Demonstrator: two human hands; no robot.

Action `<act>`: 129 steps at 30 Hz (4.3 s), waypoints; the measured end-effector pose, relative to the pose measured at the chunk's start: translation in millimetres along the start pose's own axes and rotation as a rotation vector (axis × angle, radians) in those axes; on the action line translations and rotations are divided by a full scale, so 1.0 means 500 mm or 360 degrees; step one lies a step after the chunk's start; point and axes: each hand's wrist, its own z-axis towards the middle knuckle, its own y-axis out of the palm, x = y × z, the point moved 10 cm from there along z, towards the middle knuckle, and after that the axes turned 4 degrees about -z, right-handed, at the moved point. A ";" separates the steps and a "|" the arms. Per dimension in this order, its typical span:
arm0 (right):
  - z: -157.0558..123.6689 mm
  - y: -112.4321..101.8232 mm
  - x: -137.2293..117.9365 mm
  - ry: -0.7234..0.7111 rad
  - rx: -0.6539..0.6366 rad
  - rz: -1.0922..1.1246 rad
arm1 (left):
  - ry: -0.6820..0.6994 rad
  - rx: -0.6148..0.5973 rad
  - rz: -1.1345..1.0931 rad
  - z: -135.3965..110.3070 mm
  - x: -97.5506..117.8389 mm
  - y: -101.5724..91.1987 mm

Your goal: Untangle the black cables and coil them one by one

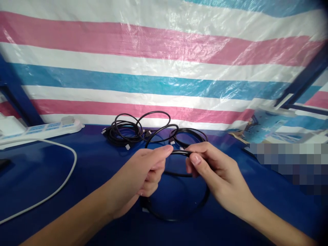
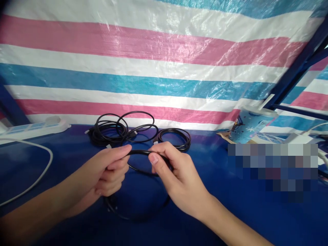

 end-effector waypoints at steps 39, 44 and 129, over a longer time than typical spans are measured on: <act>-0.029 0.084 0.024 0.0279 0.0071 0.0801 | 0.0490 0.0370 -0.0692 -0.006 0.022 -0.029; -0.017 0.065 0.024 0.0482 -0.0013 0.1282 | 0.0733 0.0333 0.0585 -0.024 0.062 -0.023; 0.010 -0.025 0.091 0.0375 0.0193 -0.0243 | 0.0064 -0.0232 -0.0191 -0.004 -0.047 0.056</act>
